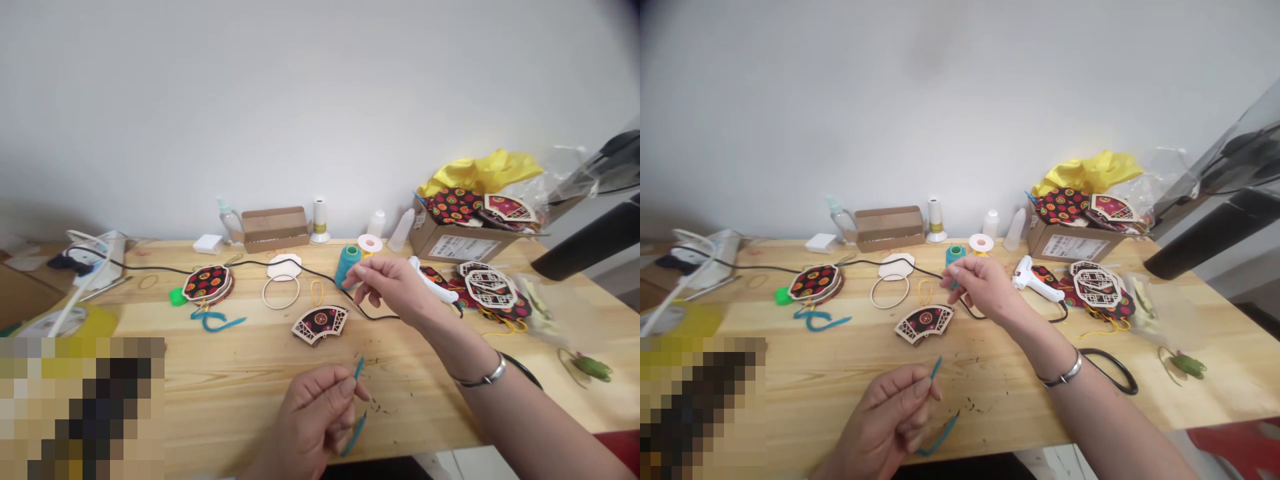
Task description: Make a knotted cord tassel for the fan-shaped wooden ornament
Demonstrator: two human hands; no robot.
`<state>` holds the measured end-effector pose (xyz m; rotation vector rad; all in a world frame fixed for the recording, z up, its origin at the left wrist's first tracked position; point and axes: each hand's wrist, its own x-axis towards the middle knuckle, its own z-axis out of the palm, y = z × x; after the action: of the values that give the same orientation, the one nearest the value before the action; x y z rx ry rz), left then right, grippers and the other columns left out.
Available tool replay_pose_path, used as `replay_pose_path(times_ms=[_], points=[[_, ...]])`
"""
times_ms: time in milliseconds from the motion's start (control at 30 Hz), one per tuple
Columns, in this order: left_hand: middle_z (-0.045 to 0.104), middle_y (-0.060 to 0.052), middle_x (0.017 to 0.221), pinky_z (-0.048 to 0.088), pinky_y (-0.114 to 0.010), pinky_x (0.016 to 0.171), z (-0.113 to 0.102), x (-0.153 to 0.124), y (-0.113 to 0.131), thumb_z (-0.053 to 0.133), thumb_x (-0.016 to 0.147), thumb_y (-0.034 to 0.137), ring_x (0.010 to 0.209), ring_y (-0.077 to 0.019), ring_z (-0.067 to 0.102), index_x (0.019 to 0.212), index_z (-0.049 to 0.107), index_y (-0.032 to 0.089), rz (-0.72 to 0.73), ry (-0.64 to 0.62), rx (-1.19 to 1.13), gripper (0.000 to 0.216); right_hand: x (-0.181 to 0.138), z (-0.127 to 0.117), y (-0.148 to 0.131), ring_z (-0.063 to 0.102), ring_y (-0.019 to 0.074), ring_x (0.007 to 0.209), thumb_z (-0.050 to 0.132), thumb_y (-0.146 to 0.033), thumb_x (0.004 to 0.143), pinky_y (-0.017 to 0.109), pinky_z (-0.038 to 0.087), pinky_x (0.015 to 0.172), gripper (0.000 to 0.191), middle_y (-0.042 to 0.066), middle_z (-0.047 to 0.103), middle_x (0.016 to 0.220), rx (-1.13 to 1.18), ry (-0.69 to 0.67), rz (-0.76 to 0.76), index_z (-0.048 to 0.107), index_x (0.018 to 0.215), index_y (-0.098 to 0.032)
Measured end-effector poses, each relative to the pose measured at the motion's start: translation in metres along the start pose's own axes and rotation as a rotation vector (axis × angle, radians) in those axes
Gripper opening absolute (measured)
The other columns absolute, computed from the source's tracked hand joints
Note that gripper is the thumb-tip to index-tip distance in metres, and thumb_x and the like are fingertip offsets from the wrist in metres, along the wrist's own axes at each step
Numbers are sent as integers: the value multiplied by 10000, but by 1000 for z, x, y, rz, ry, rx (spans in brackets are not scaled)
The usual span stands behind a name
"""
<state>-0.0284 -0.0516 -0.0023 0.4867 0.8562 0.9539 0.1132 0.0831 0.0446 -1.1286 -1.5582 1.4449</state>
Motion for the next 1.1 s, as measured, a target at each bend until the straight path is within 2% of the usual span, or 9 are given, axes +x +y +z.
replay_pose_path(times_ms=[100, 267, 500, 633, 767, 867, 967, 1033, 1100], points=[[275, 89, 433, 114, -187, 391, 0, 0, 3, 731, 660, 422, 407, -33, 157, 668, 649, 123, 11, 17, -10, 311, 8, 2, -11, 618, 93, 537, 542, -305, 802, 171, 368, 395, 199, 75, 688, 828, 14, 3, -69, 625, 737, -137], [267, 94, 426, 102, -177, 384, -1, 0, 5, 755, 632, 418, 398, -25, 147, 659, 649, 120, 14, 53, -34, 317, 28, 4, -36, 541, 61, 431, 508, -254, 840, 163, 364, 378, 191, 39, 658, 632, -6, -27, -108, 640, 784, -129], [261, 105, 425, 122, -163, 376, -1, 5, 9, 777, 601, 420, 385, -14, 141, 669, 634, 126, 42, 81, -91, 334, 52, -18, -62, 613, 64, 531, 602, -241, 799, 160, 382, 377, 116, 85, 665, 928, 59, 105, -211, 628, 802, -127], [248, 111, 419, 111, -162, 367, -3, 8, 3, 774, 601, 431, 377, -12, 129, 675, 630, 128, 20, 79, -95, 344, 42, -38, -79, 616, 60, 564, 608, -278, 804, 172, 371, 403, 159, 87, 640, 982, 22, 209, -326, 639, 847, -128], [259, 109, 433, 125, -162, 375, -3, 7, -2, 760, 631, 405, 387, -14, 142, 696, 635, 125, 7, 98, -92, 314, 12, -58, -85, 614, 88, 600, 600, -302, 807, 199, 382, 441, 166, 71, 649, 937, -89, 315, -396, 653, 848, -150], [262, 103, 462, 137, -157, 386, -3, 6, -3, 726, 691, 363, 415, -22, 153, 723, 642, 123, 13, 116, -71, 256, -13, -77, -63, 601, 125, 609, 578, -310, 814, 233, 410, 498, 167, 50, 666, 778, -349, 247, -306, 665, 843, -170], [236, 105, 477, 120, -154, 391, -5, 8, -5, 675, 751, 331, 434, -30, 127, 744, 645, 122, 14, 138, -30, 212, -40, -90, -25, 618, 194, 651, 577, -197, 776, 290, 417, 558, 204, 53, 673, 745, -943, 1, -42, 685, 947, -215], [227, 105, 478, 109, -156, 392, -5, 10, -8, 656, 768, 325, 441, -34, 112, 742, 646, 119, 17, 154, -4, 209, -58, -89, -2, 629, 256, 678, 530, -106, 755, 320, 391, 546, 345, 96, 683, 789, -1324, 122, 83, 663, 1055, -214], [232, 104, 477, 110, -161, 394, -5, 12, -12, 645, 776, 328, 441, -37, 112, 745, 647, 119, 15, 160, 15, 212, -74, -76, 14, 633, 266, 676, 490, -132, 794, 329, 392, 542, 301, 120, 687, 852, -1385, 232, 89, 662, 1032, -198]])
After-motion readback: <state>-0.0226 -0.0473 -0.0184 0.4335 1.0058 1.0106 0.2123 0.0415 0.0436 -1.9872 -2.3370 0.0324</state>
